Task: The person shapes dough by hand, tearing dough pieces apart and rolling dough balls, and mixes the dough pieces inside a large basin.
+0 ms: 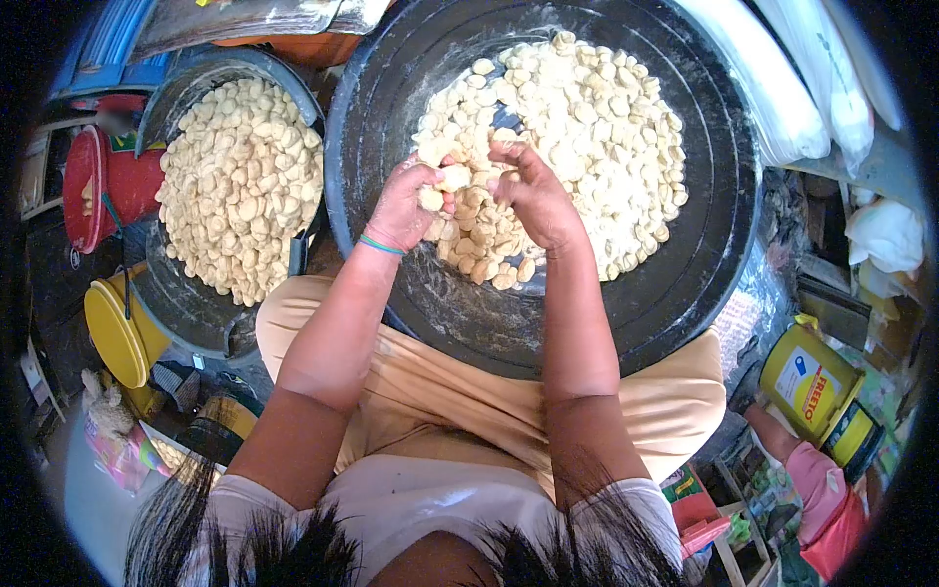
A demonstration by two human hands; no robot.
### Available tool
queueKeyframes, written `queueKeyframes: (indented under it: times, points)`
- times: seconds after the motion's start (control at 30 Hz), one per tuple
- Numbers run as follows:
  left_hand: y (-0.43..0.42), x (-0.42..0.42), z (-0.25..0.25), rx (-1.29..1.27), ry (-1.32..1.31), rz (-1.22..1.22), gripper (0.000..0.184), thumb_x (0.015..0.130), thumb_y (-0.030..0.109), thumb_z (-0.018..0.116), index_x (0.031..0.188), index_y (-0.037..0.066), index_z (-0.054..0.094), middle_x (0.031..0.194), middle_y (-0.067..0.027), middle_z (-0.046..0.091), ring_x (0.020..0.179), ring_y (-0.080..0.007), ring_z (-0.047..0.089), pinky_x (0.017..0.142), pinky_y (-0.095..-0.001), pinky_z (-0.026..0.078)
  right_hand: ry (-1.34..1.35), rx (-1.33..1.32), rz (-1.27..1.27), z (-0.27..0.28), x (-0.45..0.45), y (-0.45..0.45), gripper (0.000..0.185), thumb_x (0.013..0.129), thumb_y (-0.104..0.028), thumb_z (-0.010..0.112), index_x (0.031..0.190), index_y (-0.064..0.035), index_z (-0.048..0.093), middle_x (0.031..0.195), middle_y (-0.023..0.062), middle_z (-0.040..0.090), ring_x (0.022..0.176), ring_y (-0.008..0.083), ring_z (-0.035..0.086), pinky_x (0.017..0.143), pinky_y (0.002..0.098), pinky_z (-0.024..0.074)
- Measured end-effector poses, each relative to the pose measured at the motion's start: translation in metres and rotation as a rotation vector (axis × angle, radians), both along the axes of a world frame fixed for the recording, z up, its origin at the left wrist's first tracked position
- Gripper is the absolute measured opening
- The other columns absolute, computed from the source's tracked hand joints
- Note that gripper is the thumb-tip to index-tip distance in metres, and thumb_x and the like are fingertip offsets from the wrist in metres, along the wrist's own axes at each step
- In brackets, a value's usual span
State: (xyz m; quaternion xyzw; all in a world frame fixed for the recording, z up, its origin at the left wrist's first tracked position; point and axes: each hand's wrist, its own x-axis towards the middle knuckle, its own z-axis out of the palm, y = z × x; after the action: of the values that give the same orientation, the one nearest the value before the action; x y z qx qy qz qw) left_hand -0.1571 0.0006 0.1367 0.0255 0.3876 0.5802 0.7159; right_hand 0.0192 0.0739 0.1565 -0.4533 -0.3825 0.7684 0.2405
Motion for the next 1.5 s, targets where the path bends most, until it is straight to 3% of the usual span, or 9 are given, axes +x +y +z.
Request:
queueKeyframes:
  times: [0.23,0.5,0.63,0.7,0.8,0.97,1.17,1.33,1.5]
  points:
    - [0.002,0.005,0.013,-0.024,0.129,-0.126,0.031,0.090,0.032,0.053,0.102,0.004,0.057,0.083,-0.0049,0.059,0.060,-0.0121,0.053,0.050,-0.0249,0.043,-0.046,0.181,0.191,0.009,-0.017,-0.018,0.048,0.082,-0.008,0.064,0.127,-0.0016,0.047,0.126,0.0125,0.053,0.113,0.0209,0.052,0.101,0.0323,0.0375]
    - [0.000,0.003,0.002,-0.100,0.092,-0.288,0.055,0.095,0.055,0.035,0.103,0.006,0.060,0.068,-0.0063,0.060,0.044,-0.0088,0.048,0.037,-0.0201,0.034,-0.050,0.233,0.260,0.001,-0.023,-0.012,0.028,0.088,-0.010,0.058,0.115,-0.0029,0.057,0.098,0.0065,0.062,0.084,0.0117,0.056,0.080,0.0260,0.0461]
    - [0.001,0.000,0.000,-0.079,0.181,-0.384,0.058,0.094,0.058,0.033,0.113,0.008,0.056,0.067,-0.0058,0.059,0.044,-0.0083,0.047,0.036,-0.0195,0.033,-0.123,0.263,-0.223,-0.022,-0.020,0.002,0.029,0.087,-0.015,0.062,0.113,-0.0040,0.059,0.098,0.0066,0.062,0.090,0.0154,0.057,0.079,0.0292,0.0474]
    - [0.001,0.002,0.008,-0.097,0.170,-0.291,0.059,0.093,0.059,0.034,0.119,0.008,0.052,0.068,-0.0044,0.059,0.044,-0.0075,0.047,0.036,-0.0192,0.032,-0.277,0.731,0.139,-0.021,-0.018,-0.003,0.029,0.086,-0.016,0.064,0.113,-0.0049,0.060,0.103,0.0082,0.060,0.096,0.0187,0.056,0.083,0.0313,0.0467]
    - [0.003,0.005,0.020,-0.176,0.154,-0.222,0.059,0.093,0.058,0.037,0.125,0.009,0.048,0.074,-0.0031,0.060,0.047,-0.0062,0.048,0.036,-0.0188,0.031,-0.194,0.530,0.400,0.003,-0.028,-0.021,0.031,0.082,-0.013,0.069,0.111,-0.0048,0.060,0.106,0.0104,0.060,0.100,0.0208,0.056,0.085,0.0317,0.0451]
    - [0.005,0.009,0.009,-0.135,0.454,-0.250,0.040,0.093,0.045,0.051,0.114,0.011,0.058,0.080,0.0029,0.059,0.059,-0.0019,0.050,0.042,-0.0177,0.034,-0.186,0.153,-0.241,-0.039,-0.015,-0.011,0.024,0.086,-0.017,0.064,0.106,-0.0033,0.060,0.099,0.0046,0.062,0.090,0.0176,0.057,0.080,0.0319,0.0459]
    - [0.006,0.017,0.013,-0.244,0.554,-0.065,0.036,0.093,0.039,0.053,0.109,0.008,0.058,0.082,0.0028,0.059,0.066,-0.0036,0.052,0.046,-0.0196,0.040,-0.019,0.207,0.272,-0.037,-0.018,-0.022,0.033,0.086,-0.011,0.064,0.116,-0.0040,0.055,0.098,0.0028,0.062,0.090,0.0125,0.057,0.087,0.0282,0.0459]
    - [0.002,0.006,-0.010,-0.095,0.704,-0.231,0.027,0.090,0.026,0.059,0.102,0.002,0.061,0.086,-0.0027,0.062,0.072,-0.0100,0.055,0.061,-0.0236,0.046,0.124,0.063,-0.387,-0.065,-0.019,0.000,0.027,0.089,-0.006,0.054,0.115,-0.0029,0.054,0.104,0.0063,0.061,0.088,0.0138,0.058,0.083,0.0267,0.0468]
    - [0.002,0.001,-0.023,-0.128,0.630,-0.076,0.019,0.084,0.011,0.059,0.100,0.001,0.062,0.091,-0.0040,0.064,0.084,-0.0100,0.056,0.075,-0.0245,0.044,-0.125,0.207,-0.020,-0.076,0.009,0.042,0.051,0.082,-0.006,0.053,0.132,-0.0038,0.046,0.126,0.0108,0.053,0.113,0.0212,0.052,0.095,0.0338,0.0410]
